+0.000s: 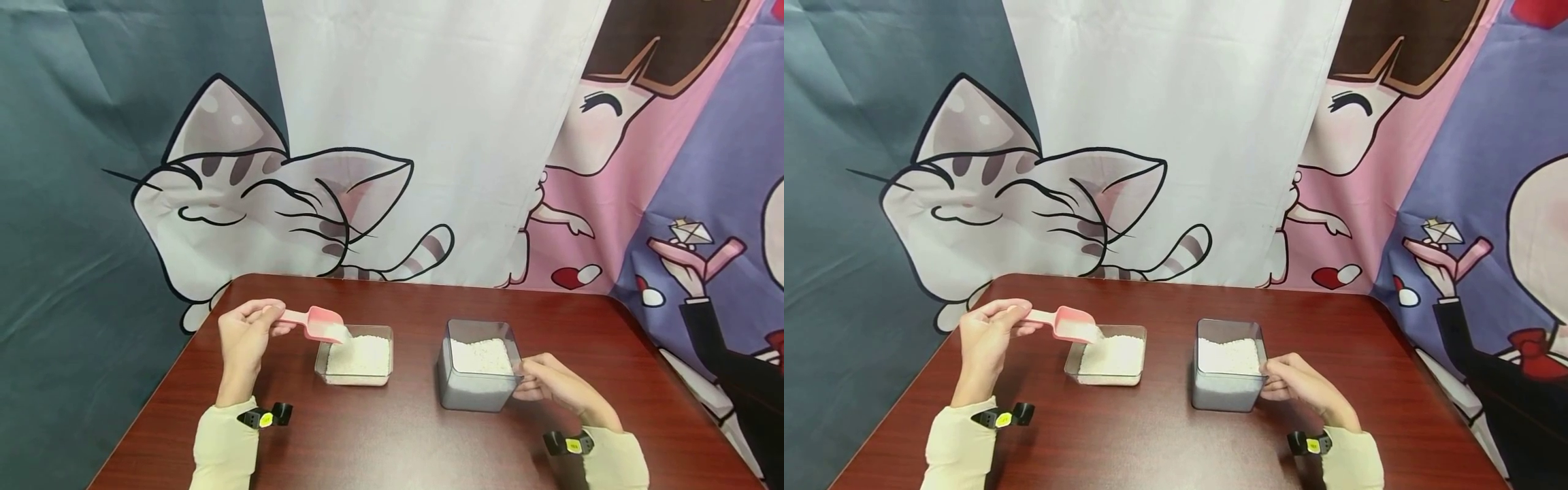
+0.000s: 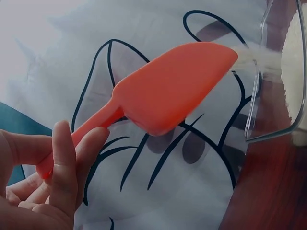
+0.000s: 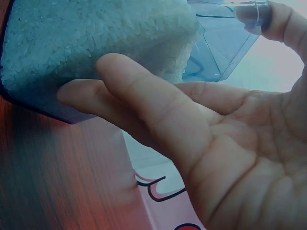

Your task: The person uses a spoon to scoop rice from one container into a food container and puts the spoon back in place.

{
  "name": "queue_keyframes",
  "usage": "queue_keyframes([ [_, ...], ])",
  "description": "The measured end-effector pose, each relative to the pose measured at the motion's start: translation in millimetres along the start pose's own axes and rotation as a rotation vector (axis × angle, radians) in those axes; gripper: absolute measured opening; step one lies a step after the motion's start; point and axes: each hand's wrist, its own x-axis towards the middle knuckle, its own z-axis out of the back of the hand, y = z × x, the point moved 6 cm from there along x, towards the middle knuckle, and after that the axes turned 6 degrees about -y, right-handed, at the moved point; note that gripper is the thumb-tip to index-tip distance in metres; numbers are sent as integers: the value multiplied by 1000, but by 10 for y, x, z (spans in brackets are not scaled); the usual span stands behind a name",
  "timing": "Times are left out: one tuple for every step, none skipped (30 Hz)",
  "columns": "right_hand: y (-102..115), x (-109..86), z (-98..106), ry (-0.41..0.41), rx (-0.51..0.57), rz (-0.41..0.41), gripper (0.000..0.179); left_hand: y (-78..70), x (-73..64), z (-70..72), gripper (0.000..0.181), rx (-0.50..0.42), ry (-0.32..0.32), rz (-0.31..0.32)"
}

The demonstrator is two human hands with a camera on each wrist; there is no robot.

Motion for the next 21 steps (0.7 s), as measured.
queue_keyframes([
  [-1,-2,1,0,2,-1,31,-7,-3,-5,21,11,6,-8],
  [-1,-3,1,1,5,-2,31,-13,-7,-12,20,23,13,-15],
  [-2,-2,2,4,7,-2,30,-20,-10,-20,20,39,21,-25],
  [-3,0,4,0,7,-6,30,-29,-15,-28,20,60,28,-35],
  [0,1,5,-2,5,-8,30,-39,-17,-38,19,79,37,-48],
  [4,2,6,-4,4,-10,30,-49,-19,-49,18,97,43,-60],
  [11,2,4,-5,2,-11,30,-61,-24,-58,18,123,52,-75],
  [16,2,2,-5,1,-11,30,-71,-26,-69,17,149,59,-89],
  [21,2,3,-6,-2,-12,30,-89,-33,-80,16,171,68,-110],
  [27,1,2,-7,-7,-10,31,-116,-46,-94,15,189,78,-126],
  [32,0,1,-5,-8,-6,31,-157,-69,-115,14,205,89,-149],
  [32,1,1,-6,-8,-6,31,-198,-95,-134,13,224,99,-169],
  [30,2,1,-7,-6,-8,31,-241,-124,-156,12,243,111,-189],
  [26,2,1,-6,-7,-8,32,-285,-157,-179,11,256,123,-205],
  [21,2,3,-10,-9,-11,32,-332,-194,-202,10,270,136,-221],
  [17,2,4,-12,-10,-11,33,-372,-227,-227,10,289,148,-233],
  [13,1,4,-13,-10,-12,33,-401,-253,-248,10,308,158,-246],
  [10,1,3,-13,-9,-12,33,-413,-270,-262,10,324,165,-252],
  [7,2,2,-11,-4,-12,32,-422,-283,-273,10,334,171,-259],
  [6,5,-1,-6,1,-10,32,-424,-290,-279,10,337,174,-263],
  [5,8,-5,-1,7,-9,31,-420,-292,-281,10,334,176,-269],
])
